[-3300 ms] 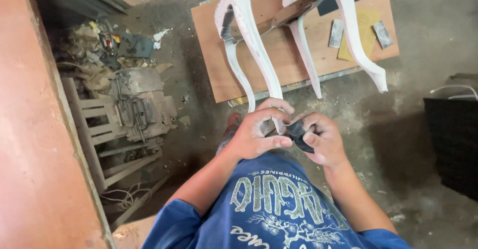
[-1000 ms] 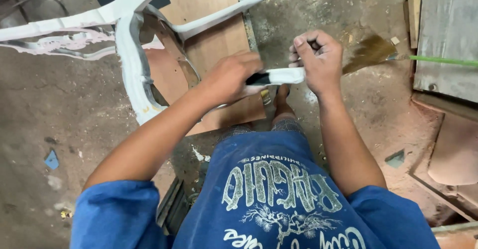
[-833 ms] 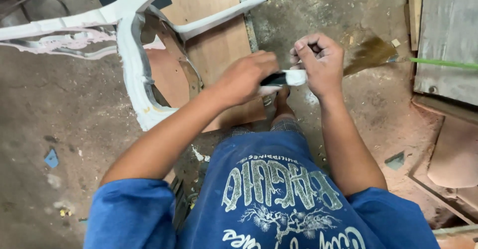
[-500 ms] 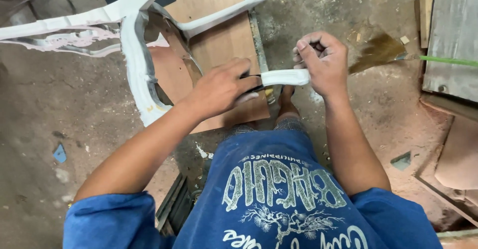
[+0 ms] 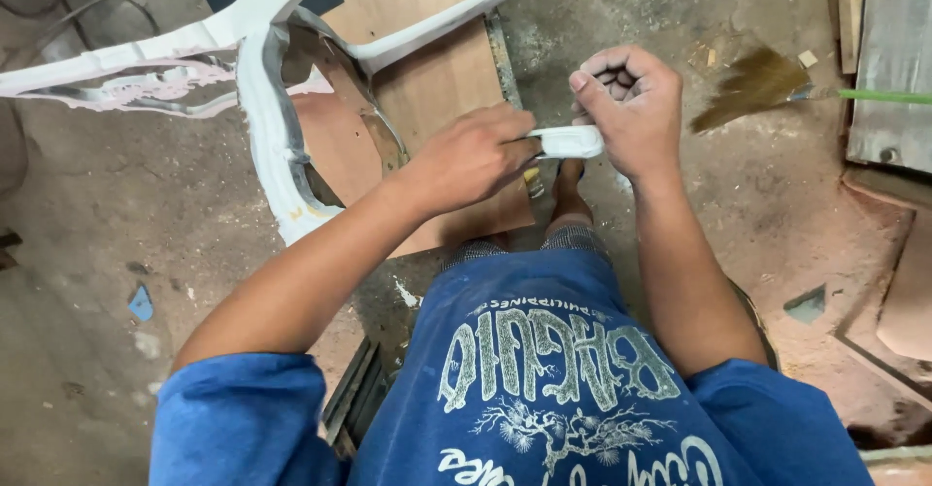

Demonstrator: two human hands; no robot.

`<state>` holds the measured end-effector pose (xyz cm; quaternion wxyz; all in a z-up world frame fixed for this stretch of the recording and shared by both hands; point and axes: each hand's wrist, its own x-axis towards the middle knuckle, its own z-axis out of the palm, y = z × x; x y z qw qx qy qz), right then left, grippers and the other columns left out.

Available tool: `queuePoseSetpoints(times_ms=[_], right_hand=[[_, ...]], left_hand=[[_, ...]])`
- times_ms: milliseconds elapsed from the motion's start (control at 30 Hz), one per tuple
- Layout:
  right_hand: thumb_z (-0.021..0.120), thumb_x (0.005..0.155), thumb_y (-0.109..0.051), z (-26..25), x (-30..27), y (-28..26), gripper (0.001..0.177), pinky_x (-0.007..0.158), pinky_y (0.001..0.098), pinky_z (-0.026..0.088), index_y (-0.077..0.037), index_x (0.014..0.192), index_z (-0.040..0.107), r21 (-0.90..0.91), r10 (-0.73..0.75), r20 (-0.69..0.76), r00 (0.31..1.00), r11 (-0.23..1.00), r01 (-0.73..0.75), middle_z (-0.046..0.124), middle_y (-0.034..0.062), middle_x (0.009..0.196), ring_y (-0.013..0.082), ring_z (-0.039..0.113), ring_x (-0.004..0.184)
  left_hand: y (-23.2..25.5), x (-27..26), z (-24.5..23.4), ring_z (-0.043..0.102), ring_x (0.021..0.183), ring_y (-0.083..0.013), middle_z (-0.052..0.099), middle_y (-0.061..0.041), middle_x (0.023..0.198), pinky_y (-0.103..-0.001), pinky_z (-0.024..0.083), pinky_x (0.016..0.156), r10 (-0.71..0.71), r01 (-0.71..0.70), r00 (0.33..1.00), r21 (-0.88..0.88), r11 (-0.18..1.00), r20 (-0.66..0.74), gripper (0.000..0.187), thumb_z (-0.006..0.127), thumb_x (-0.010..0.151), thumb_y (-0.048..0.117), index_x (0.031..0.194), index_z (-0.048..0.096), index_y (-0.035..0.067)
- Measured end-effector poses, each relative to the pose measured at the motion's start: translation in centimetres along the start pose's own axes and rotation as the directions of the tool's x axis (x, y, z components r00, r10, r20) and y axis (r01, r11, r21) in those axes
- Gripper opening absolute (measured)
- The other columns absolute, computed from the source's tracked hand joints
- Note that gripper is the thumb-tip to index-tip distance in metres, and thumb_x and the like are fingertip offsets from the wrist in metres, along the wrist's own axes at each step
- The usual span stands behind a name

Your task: The person sands the legs of a white wooden chair using a sanding block. They switch between different sanding blocks and continue sanding various parts of the chair legs.

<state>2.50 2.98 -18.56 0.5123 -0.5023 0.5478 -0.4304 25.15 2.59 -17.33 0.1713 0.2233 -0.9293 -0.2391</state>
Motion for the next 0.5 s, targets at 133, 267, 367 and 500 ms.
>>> queuePoseSetpoints(times_ms=[133, 267, 367, 500], right_hand=[[0.072, 0.103, -0.003, -0.1, -0.1, 0.0, 0.007, 0.058, 0.0238, 0.058, -0.003, 0.101, 0.065, -0.028, -0.001, -0.011, 1.000, 1.000, 0.000, 0.068, 0.0101, 0.086, 0.0152, 0.069, 0.067], [0.076, 0.101, -0.003, -0.1, -0.1, 0.1, 0.009, 0.064, 0.0225, 0.055, -0.004, 0.100, 0.067, -0.045, 0.006, -0.019, 1.000, 0.999, -0.007, 0.069, 0.0070, 0.089, 0.0126, 0.067, 0.071], [0.075, 0.100, -0.003, 0.0, 0.3, -0.2, 0.009, 0.064, 0.0220, 0.056, -0.005, 0.099, 0.067, -0.034, 0.027, -0.016, 1.000, 0.999, -0.028, 0.069, 0.0068, 0.086, 0.0124, 0.069, 0.070], [0.073, 0.102, -0.001, -0.2, 0.1, -0.2, 0.007, 0.064, 0.0242, 0.060, -0.004, 0.100, 0.066, -0.056, 0.018, 0.007, 1.000, 0.998, -0.018, 0.069, 0.0079, 0.089, 0.0145, 0.070, 0.074]], left_hand=[[-0.1, -1.2, -0.9, 0.062, 0.081, -0.0289, 0.059, -0.008, 0.083, -0.043, 0.056, 0.079, -0.023, 0.024, 0.999, -0.002, 1.000, 0.043, 0.017, 0.064, 0.100, 0.012, 0.088, 0.067, 0.001], [-0.1, -0.2, 0.1, 0.063, 0.083, -0.0281, 0.063, -0.008, 0.088, -0.041, 0.054, 0.079, -0.006, 0.005, 0.999, 0.025, 1.000, 0.041, 0.020, 0.061, 0.102, 0.014, 0.086, 0.068, 0.004], [-0.1, 0.6, 0.1, 0.063, 0.079, -0.0240, 0.063, -0.007, 0.085, -0.039, 0.058, 0.072, -0.005, 0.005, 1.000, 0.018, 1.000, 0.020, 0.012, 0.062, 0.098, 0.009, 0.089, 0.069, 0.003], [-0.5, -1.6, -1.2, 0.062, 0.087, -0.0280, 0.063, -0.007, 0.096, -0.041, 0.054, 0.077, -0.007, 0.000, 0.997, 0.089, 0.996, 0.077, 0.031, 0.061, 0.105, 0.024, 0.082, 0.068, 0.005]])
